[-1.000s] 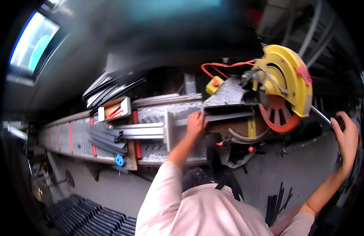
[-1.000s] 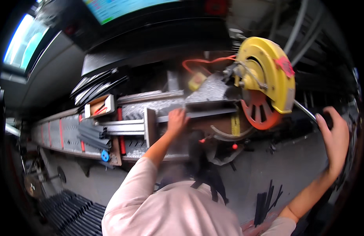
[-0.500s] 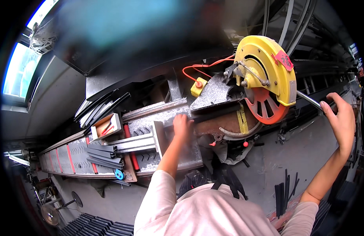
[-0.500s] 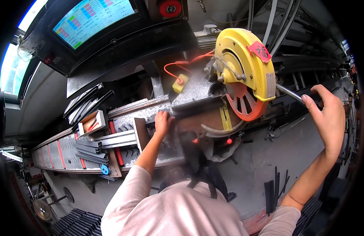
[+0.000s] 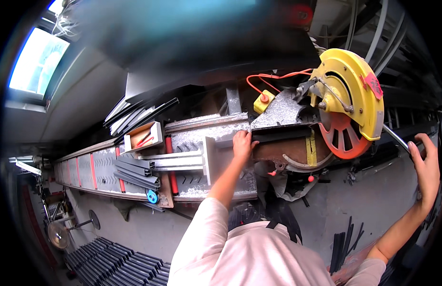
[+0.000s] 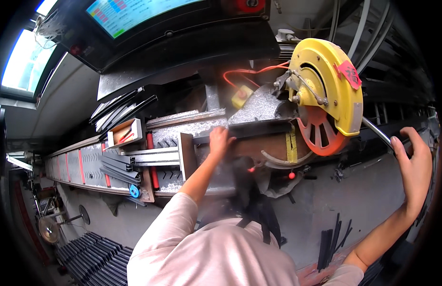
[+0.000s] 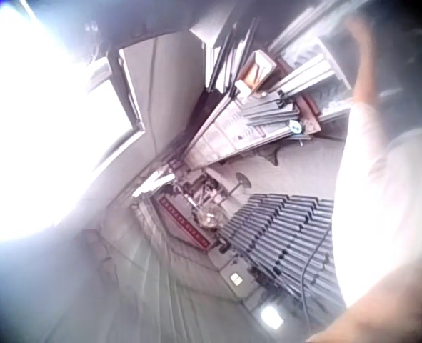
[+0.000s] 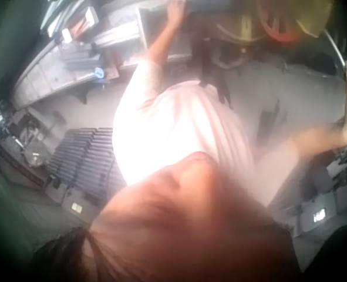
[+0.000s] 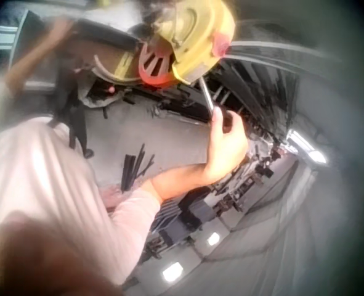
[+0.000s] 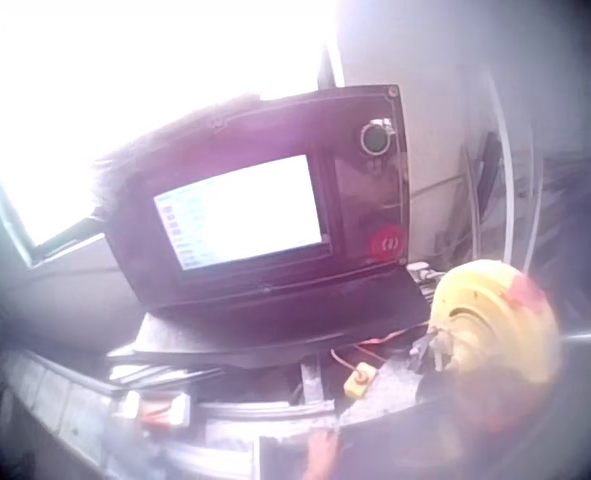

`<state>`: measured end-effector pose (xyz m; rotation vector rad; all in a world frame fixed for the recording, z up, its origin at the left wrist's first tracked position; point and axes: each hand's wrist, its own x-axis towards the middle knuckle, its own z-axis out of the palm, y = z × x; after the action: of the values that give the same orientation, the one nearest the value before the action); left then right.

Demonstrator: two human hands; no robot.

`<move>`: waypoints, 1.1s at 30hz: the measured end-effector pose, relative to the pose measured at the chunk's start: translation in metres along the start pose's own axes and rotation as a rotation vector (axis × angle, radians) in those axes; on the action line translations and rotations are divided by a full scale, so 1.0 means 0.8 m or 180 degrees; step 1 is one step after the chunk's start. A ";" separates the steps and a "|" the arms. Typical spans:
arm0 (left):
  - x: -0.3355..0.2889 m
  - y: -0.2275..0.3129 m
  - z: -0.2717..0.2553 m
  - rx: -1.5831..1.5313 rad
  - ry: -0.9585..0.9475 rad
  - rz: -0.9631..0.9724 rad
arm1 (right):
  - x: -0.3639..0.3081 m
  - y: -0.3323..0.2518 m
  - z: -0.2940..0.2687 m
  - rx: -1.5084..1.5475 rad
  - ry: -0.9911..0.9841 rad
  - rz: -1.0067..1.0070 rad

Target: The person inputs settings on a control screen, cuts metal frame profiles using a chop saw, stacks the cut pieces on the floor, and cuts additional metal profiles with the saw.

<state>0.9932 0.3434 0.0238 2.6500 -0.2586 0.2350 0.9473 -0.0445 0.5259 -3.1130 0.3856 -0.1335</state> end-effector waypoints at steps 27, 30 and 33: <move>0.024 -0.006 -0.011 -0.0098 -0.0310 0.0002 | -0.014 -0.019 -0.015 -0.0167 0.0286 -0.0393; 0.021 -0.004 -0.023 0.0028 -0.0335 -0.0004 | -0.016 -0.012 0.003 -0.0508 0.0337 -0.0474; 0.024 -0.002 -0.027 0.0013 -0.0539 -0.0227 | -0.047 -0.008 0.024 -0.0685 0.0270 -0.0447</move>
<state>1.0099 0.3522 0.0460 2.6802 -0.2174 -0.0122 0.9138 -0.0291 0.5039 -3.3549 0.1927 -0.2406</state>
